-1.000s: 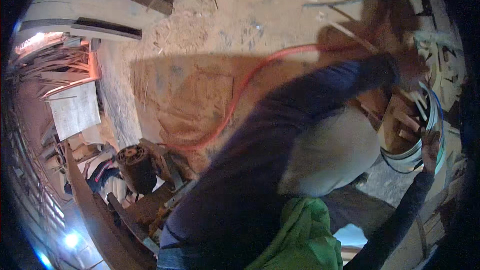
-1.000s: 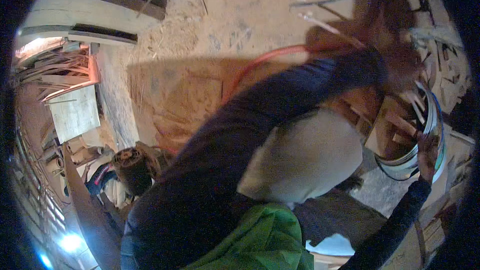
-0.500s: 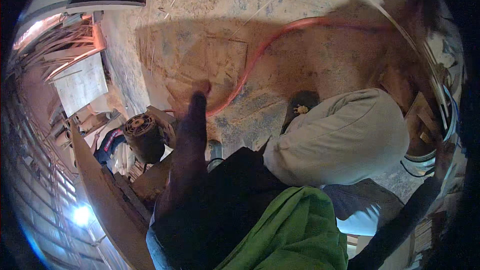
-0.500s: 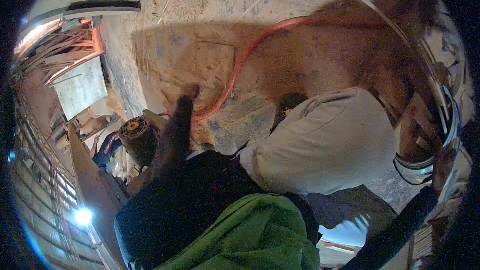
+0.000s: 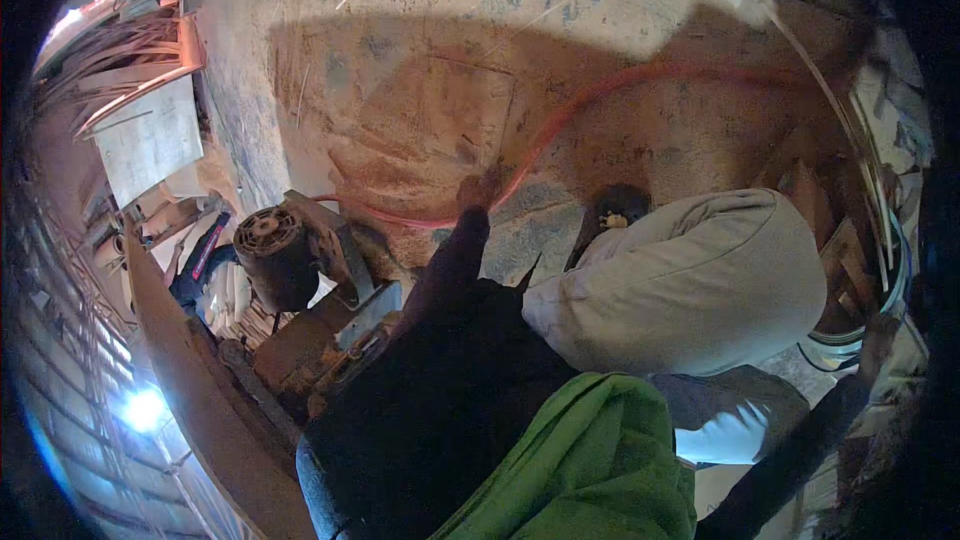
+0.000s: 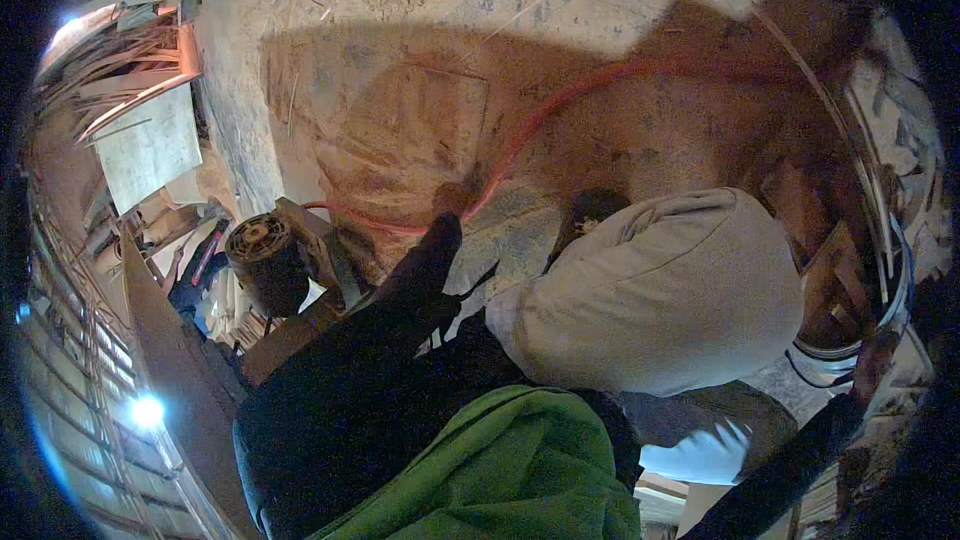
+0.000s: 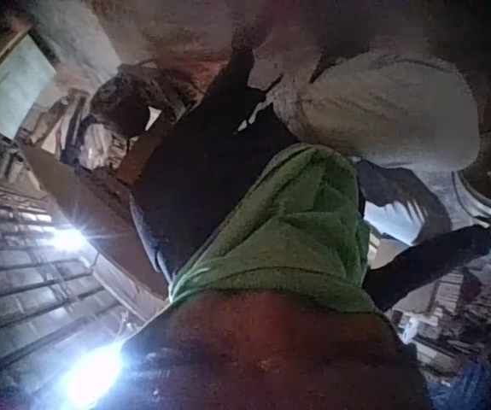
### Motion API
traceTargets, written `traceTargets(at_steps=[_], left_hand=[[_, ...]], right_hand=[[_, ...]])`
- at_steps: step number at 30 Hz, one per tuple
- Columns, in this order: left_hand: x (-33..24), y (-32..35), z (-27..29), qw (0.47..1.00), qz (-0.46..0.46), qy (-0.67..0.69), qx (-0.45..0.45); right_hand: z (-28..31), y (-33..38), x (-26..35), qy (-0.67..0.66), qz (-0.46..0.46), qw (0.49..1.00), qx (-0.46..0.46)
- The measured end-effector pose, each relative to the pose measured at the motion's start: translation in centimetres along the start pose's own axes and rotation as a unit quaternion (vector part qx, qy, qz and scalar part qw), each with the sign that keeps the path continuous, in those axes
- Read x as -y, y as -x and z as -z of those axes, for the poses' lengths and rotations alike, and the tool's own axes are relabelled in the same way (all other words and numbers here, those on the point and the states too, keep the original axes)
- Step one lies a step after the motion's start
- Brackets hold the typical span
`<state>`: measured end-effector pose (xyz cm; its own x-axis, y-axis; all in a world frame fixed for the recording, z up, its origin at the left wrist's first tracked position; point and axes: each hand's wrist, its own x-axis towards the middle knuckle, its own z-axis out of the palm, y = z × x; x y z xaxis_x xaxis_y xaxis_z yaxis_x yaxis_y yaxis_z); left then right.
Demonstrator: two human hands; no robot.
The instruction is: Picking up various wood scraps from the workshop floor and placing them into a plastic bucket, then retrieving a wooden board and metal screws.
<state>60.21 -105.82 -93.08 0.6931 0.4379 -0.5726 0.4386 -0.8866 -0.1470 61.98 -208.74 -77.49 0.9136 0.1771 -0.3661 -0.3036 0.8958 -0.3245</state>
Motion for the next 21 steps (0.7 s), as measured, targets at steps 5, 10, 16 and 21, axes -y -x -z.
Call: traceTargets(at_steps=[5,10,16,21], left_hand=[[1.5,-3.3,-0.7,0.978,0.153,0.14,0.025],[-7.0,-1.1,2.6,0.938,0.243,0.245,0.043],[-4.0,-5.1,1.5,0.997,0.043,0.011,0.07],[-8.9,-4.7,4.5,0.887,0.29,0.222,-0.283]], right_hand=[[-0.2,-3.1,-2.4,0.006,-0.036,0.998,0.05],[-2.9,0.3,-1.9,0.052,-0.038,0.997,0.052],[-2.4,-1.7,-1.7,-0.038,-0.112,0.991,0.06],[-9.5,-3.6,-6.5,0.034,-0.083,0.996,-0.027]])
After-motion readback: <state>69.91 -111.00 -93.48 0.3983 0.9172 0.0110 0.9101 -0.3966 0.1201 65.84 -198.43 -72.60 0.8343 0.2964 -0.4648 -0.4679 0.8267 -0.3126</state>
